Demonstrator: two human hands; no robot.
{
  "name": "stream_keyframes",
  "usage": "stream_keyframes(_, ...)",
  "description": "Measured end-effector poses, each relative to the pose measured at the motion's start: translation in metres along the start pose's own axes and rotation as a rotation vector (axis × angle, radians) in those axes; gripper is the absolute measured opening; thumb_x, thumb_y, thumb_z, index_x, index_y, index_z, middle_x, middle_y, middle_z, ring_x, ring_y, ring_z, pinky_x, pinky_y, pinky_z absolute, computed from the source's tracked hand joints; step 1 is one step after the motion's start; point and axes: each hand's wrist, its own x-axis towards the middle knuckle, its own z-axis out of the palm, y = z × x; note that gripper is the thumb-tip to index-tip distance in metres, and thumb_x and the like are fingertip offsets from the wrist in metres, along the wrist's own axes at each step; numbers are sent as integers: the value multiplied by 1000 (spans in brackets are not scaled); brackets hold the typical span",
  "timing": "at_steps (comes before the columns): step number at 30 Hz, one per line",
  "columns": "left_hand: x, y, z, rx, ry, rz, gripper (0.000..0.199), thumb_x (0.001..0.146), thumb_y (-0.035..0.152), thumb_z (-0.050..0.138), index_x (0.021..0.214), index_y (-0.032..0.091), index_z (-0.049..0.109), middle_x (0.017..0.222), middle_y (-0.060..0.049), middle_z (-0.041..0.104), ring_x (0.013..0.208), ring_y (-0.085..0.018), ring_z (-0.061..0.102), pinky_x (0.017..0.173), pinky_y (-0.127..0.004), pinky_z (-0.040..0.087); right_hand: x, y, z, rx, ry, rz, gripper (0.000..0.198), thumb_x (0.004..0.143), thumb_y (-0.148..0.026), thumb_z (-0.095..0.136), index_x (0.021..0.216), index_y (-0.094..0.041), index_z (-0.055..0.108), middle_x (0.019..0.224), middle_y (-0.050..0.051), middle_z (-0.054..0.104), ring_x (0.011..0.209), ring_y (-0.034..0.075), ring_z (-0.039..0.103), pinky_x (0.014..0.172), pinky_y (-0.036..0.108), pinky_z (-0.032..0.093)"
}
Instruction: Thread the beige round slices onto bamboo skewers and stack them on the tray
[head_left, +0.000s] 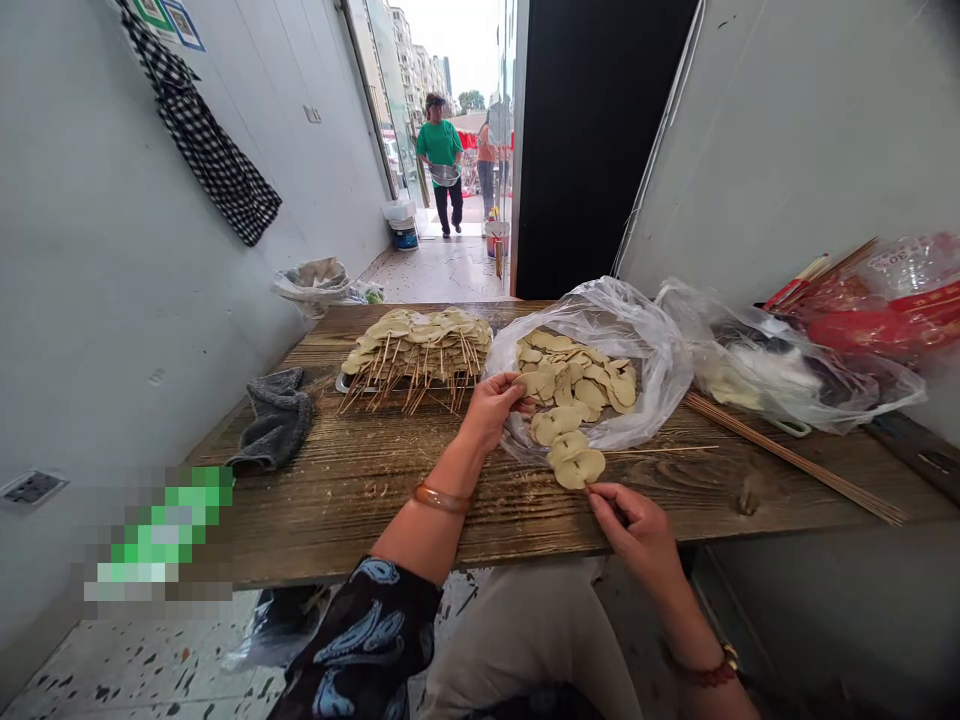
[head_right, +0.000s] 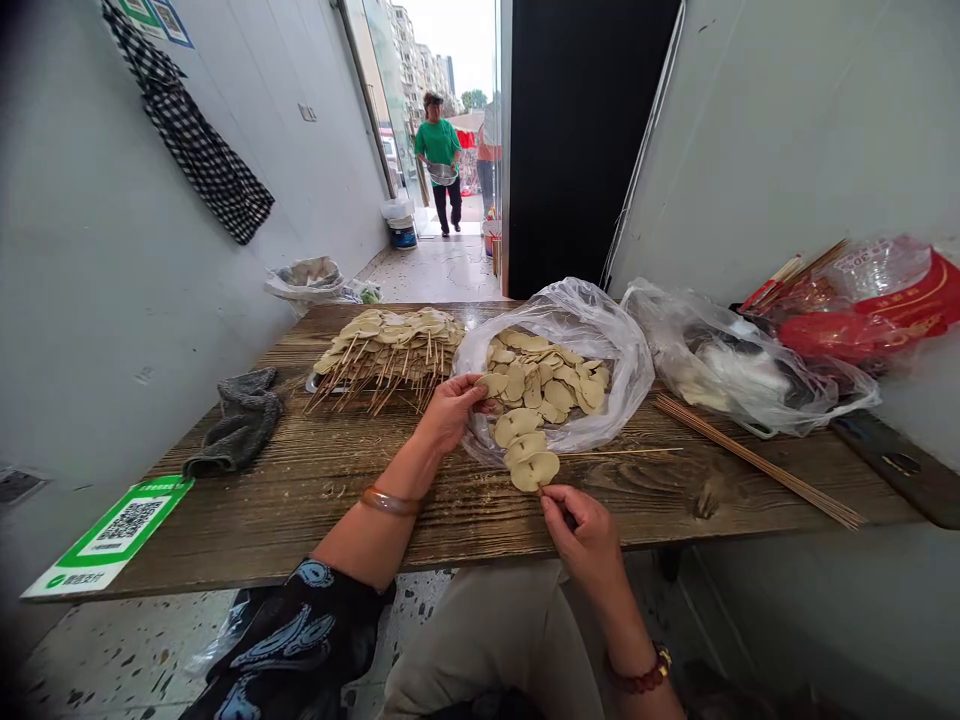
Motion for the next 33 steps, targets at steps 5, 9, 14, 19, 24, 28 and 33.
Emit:
stream_keyframes(5, -1, 0, 1, 45, 27, 40, 30, 59, 28, 77, 80, 11, 64, 66, -1, 66, 53, -9, 60, 53, -20, 48, -1, -1, 1, -17, 1, -17, 25, 87, -33, 50, 85, -19, 70, 79, 5, 73, 70, 18, 67, 65, 26, 51)
stream_keyframes(9, 0, -1, 2, 84, 32, 88, 28, 60, 29, 76, 79, 12, 65, 65, -1, 66, 53, -9, 60, 54, -20, 49, 0, -2, 2, -24, -10, -11, 25, 87, -33, 49, 85, -19, 70, 80, 5, 72, 72, 19, 67, 66, 27, 51)
stream_keyframes(14, 2, -4, 2, 226, 48, 181, 19, 65, 27, 72, 76, 13, 68, 59, -1, 64, 54, -11, 60, 55, -21, 49, 2, -2, 2, -36, -27, -10, 25, 88, -33, 48, 85, -19, 69, 78, 4, 72, 68, 17, 66, 62, 24, 49)
stream_keyframes(19, 3, -6, 3, 328, 49, 205, 13, 65, 24, 71, 73, 14, 69, 62, -2, 65, 57, -12, 61, 56, -22, 49, 2, -5, 2, -55, -7, -11, 26, 88, -33, 48, 84, -20, 70, 78, 4, 72, 68, 18, 66, 62, 24, 49)
stream_keyframes(24, 2, -5, 4, 316, 44, 203, 11, 66, 23, 69, 74, 15, 69, 60, -1, 64, 57, -12, 62, 56, -22, 49, 1, -3, 2, -55, -8, -3, 25, 88, -33, 48, 84, -20, 69, 77, 4, 72, 67, 17, 65, 61, 24, 49)
stream_keyframes(28, 2, -4, 3, 233, 43, 177, 15, 66, 26, 69, 74, 13, 66, 60, -1, 64, 56, -11, 61, 56, -22, 50, 0, 0, 2, -41, -21, -12, 23, 88, -32, 50, 85, -20, 69, 79, 4, 72, 71, 17, 66, 65, 25, 49)
stream_keyframes(33, 3, -4, 1, 189, 31, 151, 19, 66, 27, 70, 76, 13, 65, 64, -1, 64, 56, -10, 61, 55, -21, 49, 0, 0, 2, -30, -28, -19, 23, 88, -32, 49, 85, -20, 69, 77, 4, 71, 69, 17, 66, 64, 25, 49)
